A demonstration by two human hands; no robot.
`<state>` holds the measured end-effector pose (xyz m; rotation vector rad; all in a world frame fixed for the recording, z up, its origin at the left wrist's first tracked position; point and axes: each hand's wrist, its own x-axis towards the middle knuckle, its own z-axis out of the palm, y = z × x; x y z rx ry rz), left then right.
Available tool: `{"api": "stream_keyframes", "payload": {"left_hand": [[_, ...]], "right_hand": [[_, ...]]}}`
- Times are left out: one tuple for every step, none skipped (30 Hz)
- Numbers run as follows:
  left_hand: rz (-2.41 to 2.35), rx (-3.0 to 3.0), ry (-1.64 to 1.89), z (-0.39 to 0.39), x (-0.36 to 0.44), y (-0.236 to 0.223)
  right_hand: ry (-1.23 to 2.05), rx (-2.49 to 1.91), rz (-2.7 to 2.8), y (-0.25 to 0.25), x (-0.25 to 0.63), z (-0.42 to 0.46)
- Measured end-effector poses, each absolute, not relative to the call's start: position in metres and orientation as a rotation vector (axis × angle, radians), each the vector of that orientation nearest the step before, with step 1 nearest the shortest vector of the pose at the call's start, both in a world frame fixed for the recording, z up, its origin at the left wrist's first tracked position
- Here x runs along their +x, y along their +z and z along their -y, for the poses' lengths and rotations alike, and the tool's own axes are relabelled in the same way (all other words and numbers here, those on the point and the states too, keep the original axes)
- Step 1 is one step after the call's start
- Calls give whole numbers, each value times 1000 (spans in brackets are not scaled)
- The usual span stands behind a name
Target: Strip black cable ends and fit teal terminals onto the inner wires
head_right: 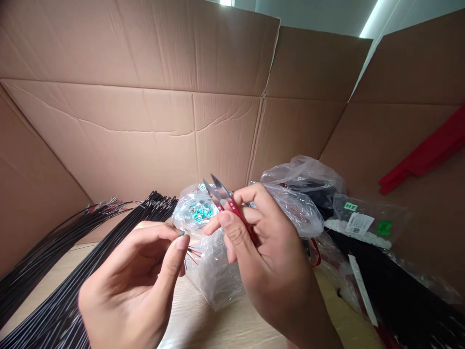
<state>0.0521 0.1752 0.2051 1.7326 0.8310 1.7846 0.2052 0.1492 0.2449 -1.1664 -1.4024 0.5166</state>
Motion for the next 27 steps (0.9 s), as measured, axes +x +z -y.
{"api": "stream_keyframes", "payload": {"left_hand": [[-833,1740,1796,-175,52,205],[-833,1746,1811,-175,52,204],[-835,1748,1824,-174,53,204],[-828,1751,1838,-174,53,204],[-812,1754,1847,-174,54,204],[-802,1751,1855,-173,54,204],[-793,1745,1863,-173,55,204],[-783,1734,1868,-173,55,205],[-776,1712,1865,-172,56,205],[-776,1668,1847,-172,56,206],[-776,1601,1807,-171,56,207],[-759,1519,1744,-171,56,209],[-722,1420,1654,-171,55,210],[-685,1300,1546,-170,53,211],[-641,1178,1436,-170,52,212],[-587,1068,1336,-171,51,214],[-535,968,1247,-171,49,214],[-481,885,1177,-171,49,215],[-419,825,1117,-172,48,214],[-341,784,1068,-172,49,214],[-259,751,1019,-172,49,213],[-185,720,974,-173,50,211],[-124,691,934,-173,51,209],[-80,663,901,-173,53,207],[-58,639,883,-174,54,204],[-51,618,873,-174,54,202],[-52,603,867,-173,55,201]], "right_hand": [[488,-1175,1366,244,206,-150],[452,-1181,1315,242,207,-149],[415,-1181,1254,241,208,-149],[395,-1178,1193,240,210,-148],[392,-1179,1134,240,211,-147],[408,-1174,1087,240,212,-146],[444,-1164,1051,240,213,-145],[492,-1145,1028,241,213,-144],[539,-1118,1008,242,213,-144],[573,-1080,992,244,212,-144],[592,-1043,974,245,211,-144],[600,-1014,958,246,209,-145],[594,-989,943,246,206,-145],[585,-965,936,246,203,-145],[575,-942,934,246,199,-146],[570,-915,939,246,194,-146],[571,-889,945,245,190,-146],[572,-866,953,243,185,-146],[562,-855,961,242,180,-145],[544,-852,970,240,176,-145],[523,-850,981,238,171,-145],[503,-844,998,236,167,-144],[484,-830,1017,235,163,-144],[470,-813,1036,234,160,-143],[458,-795,1051,233,157,-143],[448,-782,1062,233,154,-143],[429,-773,1071,233,152,-143]]}}
